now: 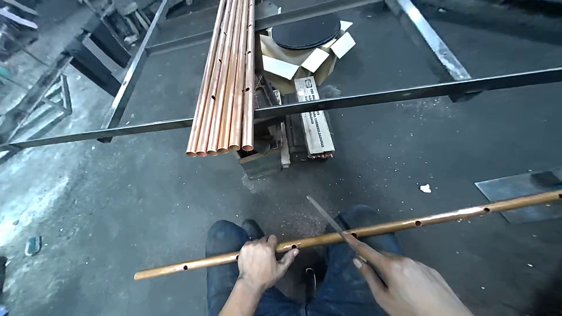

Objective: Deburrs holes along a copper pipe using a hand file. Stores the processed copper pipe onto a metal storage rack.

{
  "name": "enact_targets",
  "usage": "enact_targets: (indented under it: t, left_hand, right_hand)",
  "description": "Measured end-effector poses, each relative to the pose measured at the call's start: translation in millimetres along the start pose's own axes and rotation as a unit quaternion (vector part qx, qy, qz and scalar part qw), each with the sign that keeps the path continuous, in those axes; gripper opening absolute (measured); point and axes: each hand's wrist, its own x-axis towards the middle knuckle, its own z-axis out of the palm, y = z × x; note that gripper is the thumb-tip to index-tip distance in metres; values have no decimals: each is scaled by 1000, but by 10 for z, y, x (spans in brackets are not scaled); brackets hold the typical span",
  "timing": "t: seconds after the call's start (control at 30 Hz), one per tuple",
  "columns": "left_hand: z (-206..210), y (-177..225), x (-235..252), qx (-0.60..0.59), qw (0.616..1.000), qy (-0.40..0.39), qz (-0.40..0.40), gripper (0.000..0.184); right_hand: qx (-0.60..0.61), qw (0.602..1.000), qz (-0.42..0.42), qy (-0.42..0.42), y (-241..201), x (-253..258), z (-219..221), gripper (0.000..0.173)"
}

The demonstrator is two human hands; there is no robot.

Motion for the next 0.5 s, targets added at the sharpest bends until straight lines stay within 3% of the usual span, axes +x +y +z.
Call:
enact_targets:
  t: [0.13,0.33,0.4,0.5]
  left_hand:
    - [-196,33,121,-17,991,-128,-21,92]
    - [-327,-148,251,-26,976,-216,18,97]
    - [-368,-215,334,-37,966,-254,20,90]
    - [-383,-236,477,-58,945,-322,-10,65]
  right_hand:
    - [7,1000,-19,-10,20,-49,60,52]
    - [35,998,-48,-29,-132,-118,171,51]
    - [34,997,-52,-38,-195,-133,211,51]
    - [8,996,-67,-52,-272,-165,258,49]
